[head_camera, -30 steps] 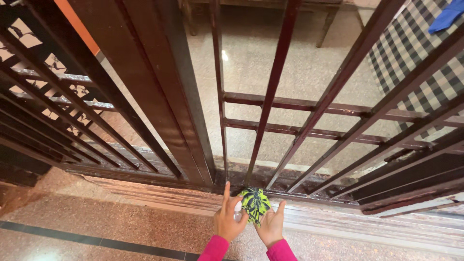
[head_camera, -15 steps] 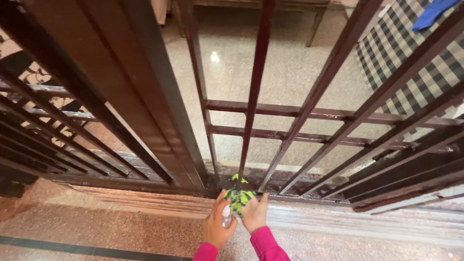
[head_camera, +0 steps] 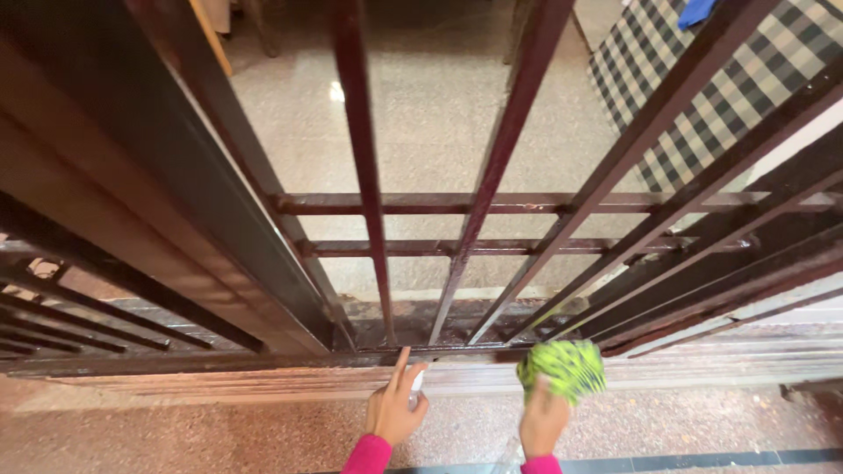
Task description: The person cleans a brown metal gate by spraying a liquid from a clear spray bottle and wiping the bars with a green and black patterned cloth. The person works methodically from the bottom upward, cleaning each bar individually.
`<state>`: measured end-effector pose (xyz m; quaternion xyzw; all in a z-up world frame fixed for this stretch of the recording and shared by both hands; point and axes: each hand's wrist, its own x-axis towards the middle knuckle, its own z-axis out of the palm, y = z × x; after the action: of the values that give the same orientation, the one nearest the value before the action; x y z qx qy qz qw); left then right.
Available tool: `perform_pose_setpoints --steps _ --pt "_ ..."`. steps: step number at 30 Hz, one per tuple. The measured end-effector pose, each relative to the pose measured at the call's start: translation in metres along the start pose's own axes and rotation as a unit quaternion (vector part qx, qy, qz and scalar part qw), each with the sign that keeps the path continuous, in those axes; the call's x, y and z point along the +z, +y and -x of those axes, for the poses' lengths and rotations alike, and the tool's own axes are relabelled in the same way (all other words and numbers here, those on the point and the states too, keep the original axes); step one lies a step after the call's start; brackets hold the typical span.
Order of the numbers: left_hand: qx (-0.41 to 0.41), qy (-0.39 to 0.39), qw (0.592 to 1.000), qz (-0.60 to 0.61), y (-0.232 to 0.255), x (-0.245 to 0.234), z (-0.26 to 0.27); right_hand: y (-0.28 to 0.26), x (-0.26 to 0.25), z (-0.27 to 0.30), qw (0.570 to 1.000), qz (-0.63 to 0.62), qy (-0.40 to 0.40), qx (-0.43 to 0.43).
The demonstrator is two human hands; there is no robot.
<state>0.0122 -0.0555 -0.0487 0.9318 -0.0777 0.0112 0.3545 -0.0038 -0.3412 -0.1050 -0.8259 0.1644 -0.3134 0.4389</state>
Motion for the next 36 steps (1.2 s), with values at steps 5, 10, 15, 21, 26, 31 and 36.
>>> perform_pose_setpoints --steps 5,10,15,21,26,31,36 --pt "-0.025 -0.001 1.0 -0.011 0.001 -0.001 -0.016 -0.033 0.022 -0.027 0.92 0.279 -0.185 -0.206" --pt "-0.063 -0.007 0.998 -0.014 0.011 -0.007 -0.02 -0.031 0.035 -0.061 0.892 0.318 -0.246 -0.205" --pt "-0.074 -0.009 0.997 -0.015 0.016 -0.009 -0.02 0.022 0.059 -0.1 0.858 0.373 -0.31 -0.167" --pt "-0.085 -0.023 0.996 -0.007 0.016 -0.01 -0.019 0.014 0.059 -0.103 0.889 0.258 -0.093 -0.367" --pt "-0.076 -0.005 0.997 -0.01 0.017 -0.008 -0.019 -0.039 0.043 -0.05 0.863 0.355 -0.357 -0.049" --pt "-0.097 -0.02 0.995 -0.008 0.022 -0.011 -0.018 -0.007 0.021 0.016 0.949 -0.033 -0.294 0.107" --pt "-0.078 0.002 0.997 -0.004 0.025 -0.013 -0.018 0.029 -0.024 0.008 0.87 -0.31 0.053 0.378"
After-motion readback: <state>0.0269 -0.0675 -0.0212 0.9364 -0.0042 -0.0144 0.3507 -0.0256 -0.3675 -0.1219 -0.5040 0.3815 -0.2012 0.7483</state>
